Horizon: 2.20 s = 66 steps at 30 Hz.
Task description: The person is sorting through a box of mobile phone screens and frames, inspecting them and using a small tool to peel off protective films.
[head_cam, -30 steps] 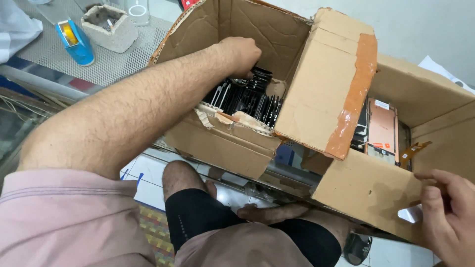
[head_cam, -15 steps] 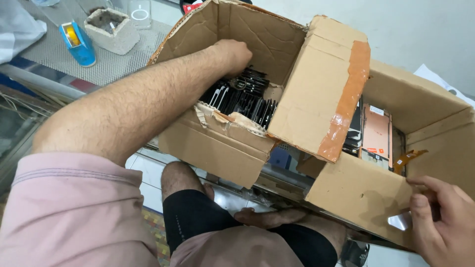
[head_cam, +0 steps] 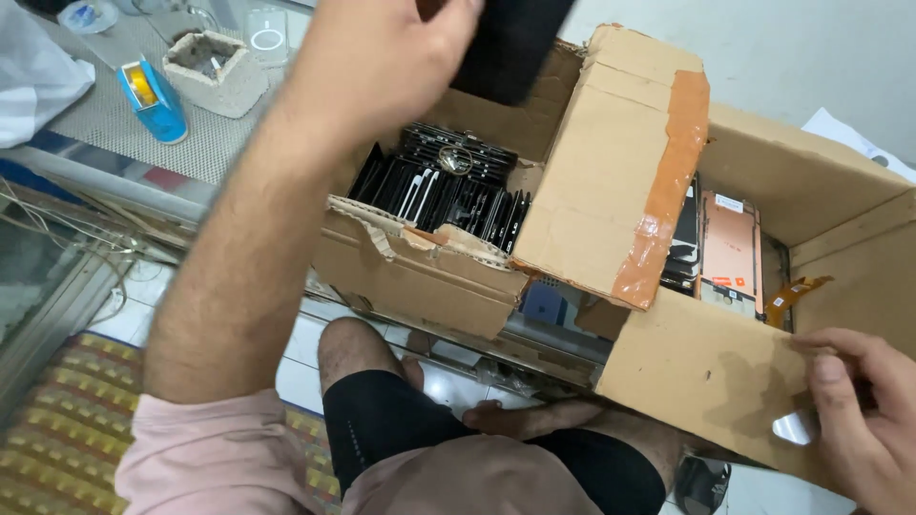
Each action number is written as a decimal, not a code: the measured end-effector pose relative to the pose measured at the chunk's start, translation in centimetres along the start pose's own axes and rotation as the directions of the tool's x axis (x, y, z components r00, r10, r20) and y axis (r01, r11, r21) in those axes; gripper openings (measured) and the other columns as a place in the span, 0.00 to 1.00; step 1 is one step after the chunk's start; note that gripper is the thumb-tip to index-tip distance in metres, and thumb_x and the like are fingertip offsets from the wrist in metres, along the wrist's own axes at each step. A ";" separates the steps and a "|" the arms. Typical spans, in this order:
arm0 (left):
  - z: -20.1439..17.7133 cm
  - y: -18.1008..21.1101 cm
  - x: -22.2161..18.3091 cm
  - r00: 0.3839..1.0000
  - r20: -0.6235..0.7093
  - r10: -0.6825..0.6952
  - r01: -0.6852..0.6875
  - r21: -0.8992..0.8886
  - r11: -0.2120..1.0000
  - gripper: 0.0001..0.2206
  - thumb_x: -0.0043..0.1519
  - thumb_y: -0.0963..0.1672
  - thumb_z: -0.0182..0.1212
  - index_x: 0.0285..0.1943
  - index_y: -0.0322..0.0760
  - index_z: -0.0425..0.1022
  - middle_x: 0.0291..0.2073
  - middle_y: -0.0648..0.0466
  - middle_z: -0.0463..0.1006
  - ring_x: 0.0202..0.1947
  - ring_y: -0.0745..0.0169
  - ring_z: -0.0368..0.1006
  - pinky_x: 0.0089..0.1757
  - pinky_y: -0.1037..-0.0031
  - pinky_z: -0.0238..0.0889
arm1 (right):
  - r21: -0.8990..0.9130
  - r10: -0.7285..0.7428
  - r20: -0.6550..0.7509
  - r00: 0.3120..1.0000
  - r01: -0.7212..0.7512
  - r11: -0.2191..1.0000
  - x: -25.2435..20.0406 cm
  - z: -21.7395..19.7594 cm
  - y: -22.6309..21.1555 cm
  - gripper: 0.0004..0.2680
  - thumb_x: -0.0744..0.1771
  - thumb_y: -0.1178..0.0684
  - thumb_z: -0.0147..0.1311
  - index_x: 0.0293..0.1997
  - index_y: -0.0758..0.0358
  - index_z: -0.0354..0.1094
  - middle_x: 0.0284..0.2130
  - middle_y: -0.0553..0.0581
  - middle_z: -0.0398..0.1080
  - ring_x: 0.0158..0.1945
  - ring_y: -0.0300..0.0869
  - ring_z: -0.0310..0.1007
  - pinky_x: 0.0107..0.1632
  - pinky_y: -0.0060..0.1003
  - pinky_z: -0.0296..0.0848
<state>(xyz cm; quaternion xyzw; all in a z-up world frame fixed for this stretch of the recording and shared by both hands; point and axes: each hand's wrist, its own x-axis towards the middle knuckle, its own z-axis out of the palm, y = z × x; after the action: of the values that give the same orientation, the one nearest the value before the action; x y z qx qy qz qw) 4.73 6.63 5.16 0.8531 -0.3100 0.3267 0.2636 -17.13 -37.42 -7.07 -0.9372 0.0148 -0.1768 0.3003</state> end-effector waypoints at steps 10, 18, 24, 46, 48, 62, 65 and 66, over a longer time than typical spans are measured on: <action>1.7 12.6 -1.4 0.990 0.138 0.006 0.086 -0.652 0.753 0.08 0.65 0.40 0.52 0.40 0.39 0.79 0.31 0.65 0.78 0.33 0.77 0.69 0.32 0.81 0.66 | 0.001 -0.144 0.011 0.990 0.144 0.990 5.0 -3.6 -8.4 0.10 0.73 0.57 0.51 0.60 0.67 0.70 0.15 0.55 0.57 0.18 0.38 0.56 0.29 0.33 0.51; 5.3 14.2 -1.7 0.970 0.244 -0.012 0.175 -0.659 0.731 0.09 0.65 0.41 0.52 0.30 0.40 0.70 0.22 0.63 0.66 0.28 0.70 0.58 0.31 0.75 0.57 | 0.040 -0.275 -0.044 0.960 0.277 0.960 8.0 -1.8 -11.9 0.02 0.75 0.61 0.58 0.50 0.69 0.76 0.26 0.52 0.67 0.29 0.35 0.61 0.34 0.30 0.60; 6.0 13.9 -1.7 0.956 0.291 -0.031 0.219 -0.640 0.736 0.09 0.65 0.42 0.52 0.30 0.42 0.72 0.22 0.64 0.69 0.27 0.70 0.60 0.30 0.76 0.56 | 0.150 -0.262 -0.071 0.962 0.270 0.951 8.1 -0.9 -12.2 0.05 0.74 0.64 0.59 0.40 0.70 0.72 0.20 0.53 0.65 0.21 0.34 0.62 0.26 0.27 0.60; 4.1 14.3 -0.7 0.738 0.657 -0.155 0.604 -0.540 0.586 0.20 0.58 0.46 0.59 0.58 0.36 0.81 0.31 0.59 0.88 0.23 0.77 0.79 0.34 0.84 0.78 | -0.784 -0.974 0.207 -0.093 0.579 -0.222 10.6 -4.8 -4.5 0.10 0.68 0.64 0.60 0.45 0.67 0.92 0.16 0.50 0.56 0.24 0.43 0.47 0.34 0.36 0.54; 4.1 14.5 -0.5 0.693 0.710 -0.129 0.650 -0.536 0.539 0.13 0.60 0.45 0.60 0.51 0.36 0.84 0.28 0.58 0.85 0.21 0.75 0.76 0.30 0.82 0.75 | -0.780 -0.971 0.226 -0.077 0.584 -0.227 10.3 -4.6 -5.5 0.10 0.68 0.65 0.60 0.45 0.66 0.91 0.17 0.51 0.57 0.24 0.43 0.47 0.33 0.35 0.52; 6.5 13.3 -1.5 0.780 0.623 -0.060 0.578 -0.680 0.451 0.03 0.62 0.40 0.66 0.43 0.37 0.80 0.29 0.61 0.79 0.27 0.76 0.74 0.32 0.84 0.75 | -0.763 -0.987 0.159 -0.020 0.632 -0.136 11.6 -3.7 -5.7 0.11 0.71 0.62 0.59 0.46 0.61 0.93 0.17 0.50 0.58 0.24 0.44 0.47 0.32 0.37 0.52; 6.3 13.4 -1.3 0.769 0.633 -0.092 0.583 -0.636 0.506 0.04 0.62 0.42 0.67 0.43 0.40 0.80 0.30 0.64 0.80 0.30 0.79 0.74 0.36 0.86 0.73 | -0.776 -0.993 0.114 -0.040 0.620 -0.114 11.8 -3.4 -5.7 0.09 0.70 0.63 0.62 0.44 0.59 0.92 0.17 0.50 0.59 0.23 0.43 0.46 0.32 0.36 0.52; 6.2 13.5 -1.3 0.761 0.641 -0.097 0.591 -0.624 0.511 0.04 0.62 0.42 0.66 0.43 0.40 0.80 0.30 0.64 0.80 0.30 0.79 0.74 0.37 0.86 0.73 | -0.773 -0.992 0.116 -0.046 0.623 -0.119 11.9 -3.4 -5.6 0.08 0.70 0.62 0.63 0.44 0.59 0.92 0.17 0.50 0.60 0.23 0.43 0.47 0.32 0.36 0.52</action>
<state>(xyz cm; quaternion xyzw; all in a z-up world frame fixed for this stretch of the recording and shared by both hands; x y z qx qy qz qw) -3.09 -5.93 3.53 0.7397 -0.2965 -0.1597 0.5826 -7.57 -36.29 2.48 -0.6278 -0.4759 -0.5605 -0.2554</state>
